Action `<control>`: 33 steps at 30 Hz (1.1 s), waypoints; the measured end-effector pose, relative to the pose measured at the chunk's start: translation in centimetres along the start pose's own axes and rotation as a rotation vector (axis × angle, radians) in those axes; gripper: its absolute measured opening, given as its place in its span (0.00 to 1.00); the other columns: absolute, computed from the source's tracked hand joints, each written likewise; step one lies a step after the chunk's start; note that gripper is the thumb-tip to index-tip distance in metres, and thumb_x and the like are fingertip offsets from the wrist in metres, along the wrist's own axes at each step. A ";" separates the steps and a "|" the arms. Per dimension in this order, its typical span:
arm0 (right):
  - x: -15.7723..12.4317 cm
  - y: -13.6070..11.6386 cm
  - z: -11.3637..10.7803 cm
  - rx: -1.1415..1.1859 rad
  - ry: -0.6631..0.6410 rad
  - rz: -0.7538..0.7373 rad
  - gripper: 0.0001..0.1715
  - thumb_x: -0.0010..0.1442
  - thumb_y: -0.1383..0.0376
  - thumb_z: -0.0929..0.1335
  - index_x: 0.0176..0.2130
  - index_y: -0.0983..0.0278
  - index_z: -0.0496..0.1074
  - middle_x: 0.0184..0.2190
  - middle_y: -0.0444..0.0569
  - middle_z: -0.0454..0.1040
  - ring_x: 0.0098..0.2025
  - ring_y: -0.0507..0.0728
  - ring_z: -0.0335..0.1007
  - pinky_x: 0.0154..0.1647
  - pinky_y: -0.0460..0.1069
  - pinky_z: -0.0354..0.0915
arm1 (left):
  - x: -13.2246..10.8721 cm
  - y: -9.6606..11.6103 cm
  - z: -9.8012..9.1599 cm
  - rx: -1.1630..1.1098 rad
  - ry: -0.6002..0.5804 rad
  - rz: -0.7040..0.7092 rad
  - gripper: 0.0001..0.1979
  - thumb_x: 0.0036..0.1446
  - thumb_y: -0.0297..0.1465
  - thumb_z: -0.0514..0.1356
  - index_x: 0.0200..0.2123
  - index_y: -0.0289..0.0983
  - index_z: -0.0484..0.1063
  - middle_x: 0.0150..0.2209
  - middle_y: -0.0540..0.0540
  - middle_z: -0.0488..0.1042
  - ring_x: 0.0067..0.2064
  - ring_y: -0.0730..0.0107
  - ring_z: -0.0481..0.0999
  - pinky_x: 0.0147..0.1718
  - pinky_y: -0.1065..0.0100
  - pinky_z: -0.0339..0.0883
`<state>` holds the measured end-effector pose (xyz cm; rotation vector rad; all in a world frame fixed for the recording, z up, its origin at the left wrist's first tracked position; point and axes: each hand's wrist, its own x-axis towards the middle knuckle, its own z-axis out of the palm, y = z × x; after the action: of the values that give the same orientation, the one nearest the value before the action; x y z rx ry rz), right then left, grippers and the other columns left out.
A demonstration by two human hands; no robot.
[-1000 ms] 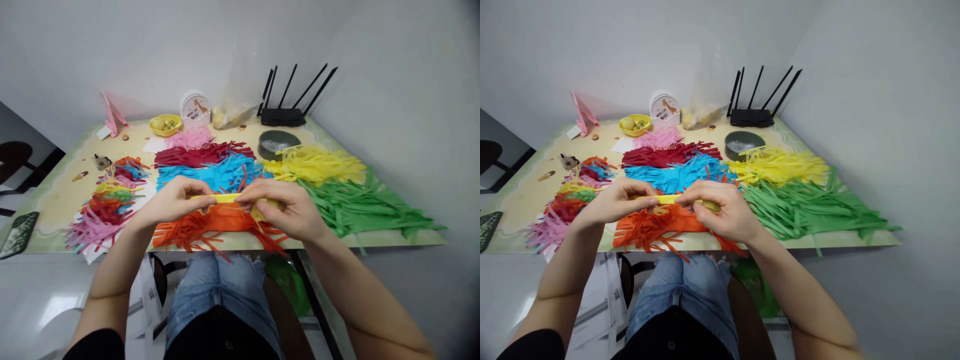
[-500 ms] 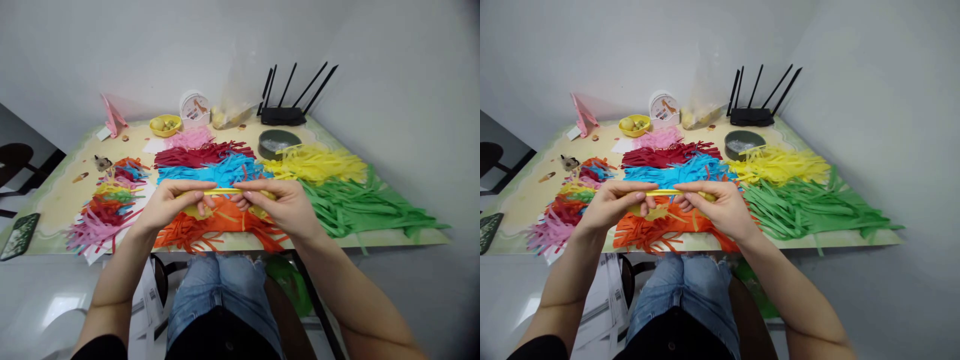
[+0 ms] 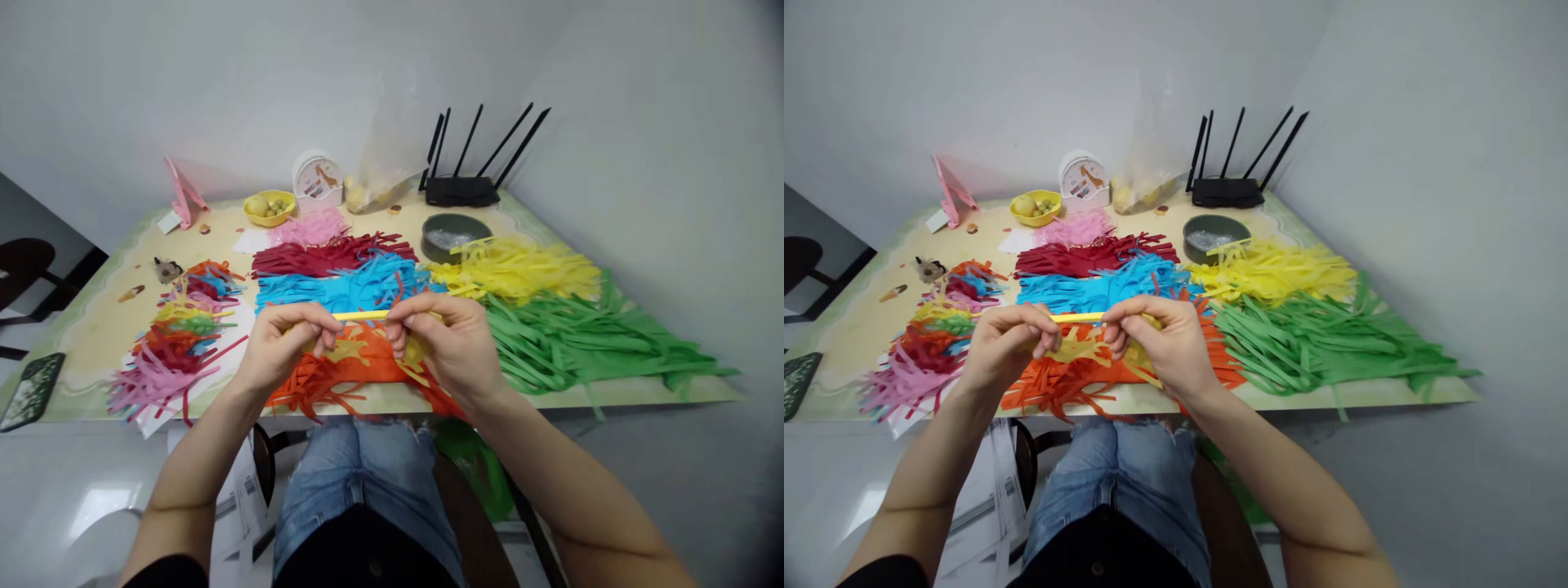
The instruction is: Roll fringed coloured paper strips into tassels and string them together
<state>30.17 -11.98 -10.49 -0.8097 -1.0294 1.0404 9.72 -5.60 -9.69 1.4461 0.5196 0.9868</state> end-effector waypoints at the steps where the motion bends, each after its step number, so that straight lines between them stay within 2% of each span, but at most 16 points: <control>1: 0.0 0.0 0.1 -0.010 0.005 -0.004 0.05 0.54 0.69 0.72 0.29 0.62 0.81 0.21 0.44 0.78 0.20 0.50 0.73 0.21 0.44 0.72 | -0.1 0.0 0.2 -0.012 0.023 0.000 0.06 0.54 0.29 0.64 0.30 0.35 0.82 0.24 0.47 0.76 0.21 0.77 0.67 0.27 0.69 0.66; 5: -0.1 -0.2 0.0 -0.115 -0.035 -0.095 0.08 0.55 0.70 0.70 0.29 0.62 0.81 0.22 0.44 0.79 0.20 0.50 0.73 0.21 0.44 0.72 | -0.5 -0.1 0.6 -0.021 0.058 0.008 0.06 0.53 0.27 0.63 0.27 0.35 0.80 0.23 0.48 0.75 0.20 0.78 0.65 0.25 0.70 0.63; 7: -0.2 -0.6 -0.3 -0.222 -0.076 -0.177 0.11 0.55 0.72 0.68 0.28 0.62 0.81 0.23 0.44 0.79 0.21 0.50 0.73 0.22 0.44 0.71 | -0.5 0.2 0.2 0.020 -0.005 0.006 0.07 0.55 0.29 0.63 0.28 0.34 0.80 0.24 0.47 0.75 0.21 0.77 0.66 0.24 0.71 0.63; 9: -0.2 -1.2 -0.8 -0.362 -0.132 -0.286 0.14 0.54 0.74 0.67 0.28 0.61 0.80 0.23 0.43 0.79 0.22 0.50 0.74 0.24 0.45 0.71 | -0.3 1.0 -0.5 0.098 -0.130 -0.006 0.09 0.59 0.30 0.62 0.29 0.34 0.80 0.25 0.45 0.77 0.24 0.75 0.70 0.25 0.71 0.65; 11: -0.2 -1.8 -1.2 -0.486 -0.184 -0.397 0.16 0.54 0.76 0.66 0.28 0.60 0.80 0.23 0.42 0.79 0.23 0.50 0.74 0.27 0.45 0.71 | -0.1 2.3 -1.4 0.220 -0.308 -0.030 0.10 0.62 0.30 0.61 0.30 0.35 0.80 0.29 0.43 0.80 0.29 0.70 0.77 0.30 0.71 0.69; 13: -0.1 -2.3 -1.5 -0.563 -0.222 -0.479 0.17 0.54 0.77 0.65 0.30 0.60 0.80 0.23 0.42 0.79 0.24 0.50 0.75 0.29 0.45 0.71 | 0.2 3.7 -1.8 0.357 -0.430 -0.016 0.10 0.64 0.31 0.60 0.31 0.35 0.79 0.38 0.40 0.83 0.39 0.64 0.82 0.40 0.68 0.73; 15: 0.0 -2.7 -1.5 -0.612 -0.260 -0.523 0.17 0.56 0.77 0.65 0.31 0.60 0.80 0.24 0.42 0.80 0.26 0.51 0.76 0.30 0.45 0.72 | 0.6 4.9 -1.6 0.470 -0.425 0.046 0.10 0.65 0.33 0.60 0.34 0.36 0.78 0.49 0.38 0.81 0.51 0.58 0.80 0.50 0.65 0.71; 17: 0.1 -3.0 -1.3 -0.651 -0.296 -0.560 0.17 0.57 0.77 0.65 0.32 0.59 0.80 0.26 0.43 0.81 0.28 0.51 0.77 0.31 0.46 0.73 | 1.0 5.4 -0.9 0.561 -0.360 0.097 0.09 0.65 0.34 0.60 0.40 0.37 0.79 0.53 0.39 0.80 0.56 0.58 0.78 0.55 0.64 0.68; 18: 0.1 -3.1 -1.2 -0.667 -0.309 -0.580 0.17 0.58 0.76 0.65 0.33 0.59 0.80 0.27 0.43 0.82 0.28 0.52 0.78 0.32 0.46 0.73 | 1.2 5.3 -0.4 0.595 -0.359 0.092 0.10 0.66 0.35 0.60 0.43 0.37 0.78 0.52 0.40 0.80 0.54 0.59 0.79 0.54 0.65 0.68; 20: 0.1 -3.3 -1.1 -0.691 -0.325 -0.620 0.17 0.59 0.76 0.65 0.33 0.59 0.80 0.28 0.43 0.82 0.30 0.52 0.79 0.34 0.46 0.74 | 1.6 5.0 0.5 0.638 -0.437 0.029 0.12 0.67 0.36 0.59 0.46 0.37 0.77 0.42 0.43 0.82 0.43 0.66 0.81 0.44 0.70 0.70; 22: 0.0 -3.3 -1.1 -0.710 -0.336 -0.647 0.17 0.59 0.77 0.65 0.34 0.59 0.80 0.28 0.44 0.82 0.30 0.52 0.80 0.35 0.46 0.75 | 1.9 4.6 1.0 0.657 -0.512 -0.019 0.12 0.68 0.37 0.57 0.42 0.36 0.77 0.32 0.47 0.80 0.31 0.72 0.77 0.33 0.73 0.67; 24: -0.1 -3.1 -1.4 -0.736 -0.355 -0.667 0.17 0.59 0.77 0.65 0.36 0.59 0.79 0.29 0.44 0.83 0.31 0.52 0.80 0.36 0.46 0.75 | 1.9 4.3 1.2 0.707 -0.515 0.007 0.13 0.69 0.35 0.55 0.37 0.35 0.76 0.28 0.49 0.78 0.27 0.74 0.73 0.29 0.73 0.64; 26: -0.2 -2.7 -1.8 -0.771 -0.383 -0.694 0.17 0.59 0.77 0.66 0.37 0.59 0.79 0.31 0.44 0.83 0.33 0.52 0.80 0.38 0.46 0.75 | 1.6 4.1 1.0 0.809 -0.477 0.087 0.13 0.69 0.33 0.55 0.35 0.35 0.76 0.29 0.49 0.79 0.28 0.74 0.73 0.30 0.73 0.63; 29: -0.4 -2.0 -2.6 -0.818 -0.425 -0.712 0.16 0.62 0.76 0.66 0.39 0.61 0.80 0.33 0.46 0.83 0.36 0.52 0.81 0.41 0.45 0.74 | 1.2 3.2 0.3 1.065 -0.433 0.276 0.13 0.71 0.31 0.53 0.39 0.37 0.76 0.33 0.47 0.81 0.32 0.72 0.76 0.32 0.72 0.63; 31: -0.1 -1.8 -3.0 -0.853 -0.475 -0.613 0.14 0.63 0.73 0.67 0.44 0.61 0.80 0.39 0.48 0.84 0.41 0.53 0.81 0.45 0.46 0.74 | 1.2 2.3 -0.4 1.294 -0.387 0.473 0.14 0.72 0.30 0.51 0.40 0.37 0.76 0.33 0.47 0.81 0.33 0.70 0.76 0.35 0.69 0.63; 33: 0.6 -2.1 -3.0 -0.849 -0.486 -0.417 0.17 0.63 0.66 0.71 0.53 0.60 0.77 0.49 0.51 0.82 0.50 0.57 0.80 0.52 0.50 0.73 | 1.5 1.4 -1.2 1.503 -0.325 0.701 0.14 0.72 0.29 0.50 0.39 0.38 0.75 0.29 0.48 0.79 0.31 0.70 0.75 0.38 0.66 0.63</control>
<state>33.71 -12.22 -9.43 -0.9609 -2.0247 0.4089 9.25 -3.93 -8.05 3.2304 0.5132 0.7907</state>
